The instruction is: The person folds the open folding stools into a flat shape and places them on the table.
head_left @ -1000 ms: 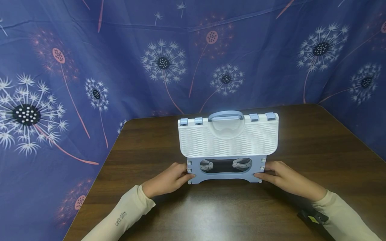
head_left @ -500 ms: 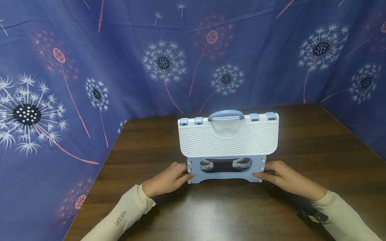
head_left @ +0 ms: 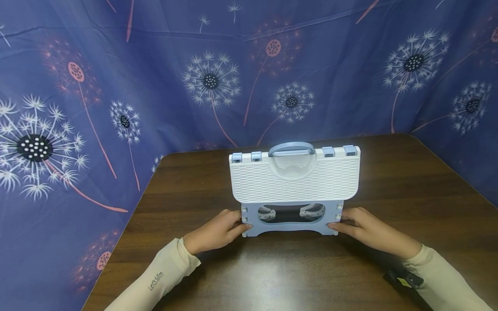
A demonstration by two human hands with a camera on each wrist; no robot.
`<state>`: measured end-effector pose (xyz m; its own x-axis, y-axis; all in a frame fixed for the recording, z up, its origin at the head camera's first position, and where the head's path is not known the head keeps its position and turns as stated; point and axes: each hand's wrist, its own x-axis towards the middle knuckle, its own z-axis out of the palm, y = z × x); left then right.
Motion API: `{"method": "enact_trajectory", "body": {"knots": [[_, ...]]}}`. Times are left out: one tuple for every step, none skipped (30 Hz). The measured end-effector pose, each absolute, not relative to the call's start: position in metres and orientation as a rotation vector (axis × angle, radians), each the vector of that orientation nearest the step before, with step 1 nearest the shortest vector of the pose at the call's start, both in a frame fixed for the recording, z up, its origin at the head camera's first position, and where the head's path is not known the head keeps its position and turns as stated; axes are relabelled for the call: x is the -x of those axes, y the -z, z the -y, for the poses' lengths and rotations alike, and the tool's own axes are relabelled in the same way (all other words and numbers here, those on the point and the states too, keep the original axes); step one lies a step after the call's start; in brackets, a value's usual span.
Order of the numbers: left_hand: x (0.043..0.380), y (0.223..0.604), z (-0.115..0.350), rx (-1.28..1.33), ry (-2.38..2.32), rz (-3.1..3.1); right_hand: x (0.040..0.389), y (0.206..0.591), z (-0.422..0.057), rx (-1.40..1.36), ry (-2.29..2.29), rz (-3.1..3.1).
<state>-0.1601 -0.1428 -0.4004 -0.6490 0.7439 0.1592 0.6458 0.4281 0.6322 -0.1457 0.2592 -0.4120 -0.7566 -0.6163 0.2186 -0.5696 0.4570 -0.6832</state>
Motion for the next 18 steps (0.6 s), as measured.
{"method": "enact_trajectory", "body": {"knots": [[0.1600,0.4003,0.1428,-1.239,-1.018,-2.532,0.1457,0.4120,-0.2593,1.072,1.195,-2.633],[0.1600,0.4004,0.1429,-1.236,-1.015,-2.534,0.1457,0.4119,-0.2593,1.072,1.192,-2.636],[0.1601,0.4004,0.1430,-1.235,-1.014,-2.534,0.1458,0.4117,-0.2593,1.072,1.190,-2.638],[0.1600,0.4005,0.1431,-1.234,-1.014,-2.534,0.1458,0.4115,-0.2594,1.074,1.189,-2.639],[0.1601,0.4005,0.1431,-1.235,-1.012,-2.535,0.1459,0.4113,-0.2594,1.074,1.188,-2.641],[0.1601,0.4005,0.1432,-1.235,-1.011,-2.537,0.1459,0.4111,-0.2594,1.074,1.190,-2.639],[0.1601,0.4006,0.1432,-1.236,-1.010,-2.538,0.1459,0.4109,-0.2594,1.072,1.190,-2.639],[0.1601,0.4006,0.1433,-1.237,-1.008,-2.539,0.1459,0.4108,-0.2593,1.073,1.189,-2.638],[0.1601,0.4007,0.1433,-1.239,-1.007,-2.541,0.1458,0.4106,-0.2592,1.073,1.189,-2.637],[0.1601,0.4008,0.1433,-1.241,-1.005,-2.542,0.1458,0.4106,-0.2591,1.073,1.190,-2.636],[0.1600,0.4007,0.1434,-1.242,-1.003,-2.544,0.1457,0.4105,-0.2590,1.073,1.189,-2.634],[0.1600,0.4007,0.1434,-1.244,-1.003,-2.544,0.1457,0.4106,-0.2589,1.075,1.190,-2.633],[0.1600,0.4007,0.1434,-1.245,-1.002,-2.544,0.1456,0.4105,-0.2589,1.076,1.188,-2.635],[0.1599,0.4007,0.1434,-1.246,-1.002,-2.543,0.1456,0.4105,-0.2589,1.077,1.186,-2.636],[0.1599,0.4008,0.1434,-1.247,-1.002,-2.542,0.1456,0.4106,-0.2589,1.077,1.188,-2.636],[0.1599,0.4007,0.1434,-1.247,-1.004,-2.540,0.1456,0.4106,-0.2589,1.077,1.188,-2.637],[0.1599,0.4006,0.1434,-1.247,-1.005,-2.539,0.1457,0.4107,-0.2589,1.078,1.186,-2.641],[0.1599,0.4005,0.1433,-1.247,-1.006,-2.538,0.1457,0.4107,-0.2589,1.078,1.184,-2.645]]}}
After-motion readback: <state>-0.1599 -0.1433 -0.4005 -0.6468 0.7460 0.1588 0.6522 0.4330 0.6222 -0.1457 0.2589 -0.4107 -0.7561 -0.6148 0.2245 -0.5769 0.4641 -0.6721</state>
